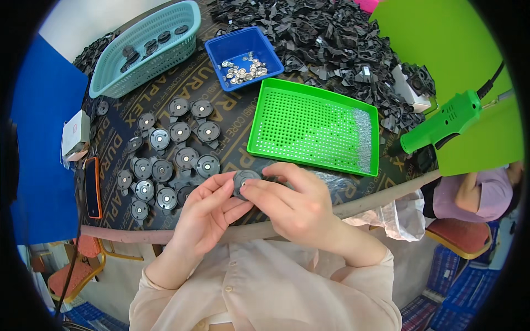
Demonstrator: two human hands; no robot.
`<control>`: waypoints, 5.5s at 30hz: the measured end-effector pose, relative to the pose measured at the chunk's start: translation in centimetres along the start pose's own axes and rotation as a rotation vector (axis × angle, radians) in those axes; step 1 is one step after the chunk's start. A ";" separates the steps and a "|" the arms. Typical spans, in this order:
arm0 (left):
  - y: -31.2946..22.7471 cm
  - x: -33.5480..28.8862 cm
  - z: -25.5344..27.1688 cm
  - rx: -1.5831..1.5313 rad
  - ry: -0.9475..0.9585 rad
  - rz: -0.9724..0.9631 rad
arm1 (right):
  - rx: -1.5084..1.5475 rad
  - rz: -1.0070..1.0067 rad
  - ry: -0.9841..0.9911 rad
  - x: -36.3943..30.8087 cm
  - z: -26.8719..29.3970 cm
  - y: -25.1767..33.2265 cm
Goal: The person is assembling small circular components by inserting magnets and fastening them with an electric screwdriver.
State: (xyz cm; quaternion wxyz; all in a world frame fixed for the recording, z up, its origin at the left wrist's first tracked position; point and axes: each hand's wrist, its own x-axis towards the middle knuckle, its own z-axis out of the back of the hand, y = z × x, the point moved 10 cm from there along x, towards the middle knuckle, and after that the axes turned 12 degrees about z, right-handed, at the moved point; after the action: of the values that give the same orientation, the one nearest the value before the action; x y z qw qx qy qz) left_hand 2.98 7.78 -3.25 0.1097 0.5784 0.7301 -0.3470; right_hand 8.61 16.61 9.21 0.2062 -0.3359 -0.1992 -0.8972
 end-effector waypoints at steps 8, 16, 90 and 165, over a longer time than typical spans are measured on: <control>1.4 0.0 0.9 0.012 -0.044 0.086 | 0.193 -0.154 -0.007 -0.2 -0.3 -1.5; 1.3 -0.9 1.4 0.046 -0.094 0.082 | -0.542 -0.676 0.262 1.0 3.2 -18.0; -2.4 -3.3 -6.8 2.346 -0.239 -1.239 | 0.265 -0.639 -0.169 -2.4 3.0 -7.9; -0.4 -1.8 2.3 0.056 0.013 -0.078 | -0.038 -0.331 0.040 5.1 0.8 -13.4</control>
State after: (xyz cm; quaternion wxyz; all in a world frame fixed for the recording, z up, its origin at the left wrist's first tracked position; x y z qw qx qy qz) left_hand 2.66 4.90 -3.74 0.0750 0.5546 0.7428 -0.3674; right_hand -1.22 26.94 10.29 0.0534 -0.2842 -0.2305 -0.9291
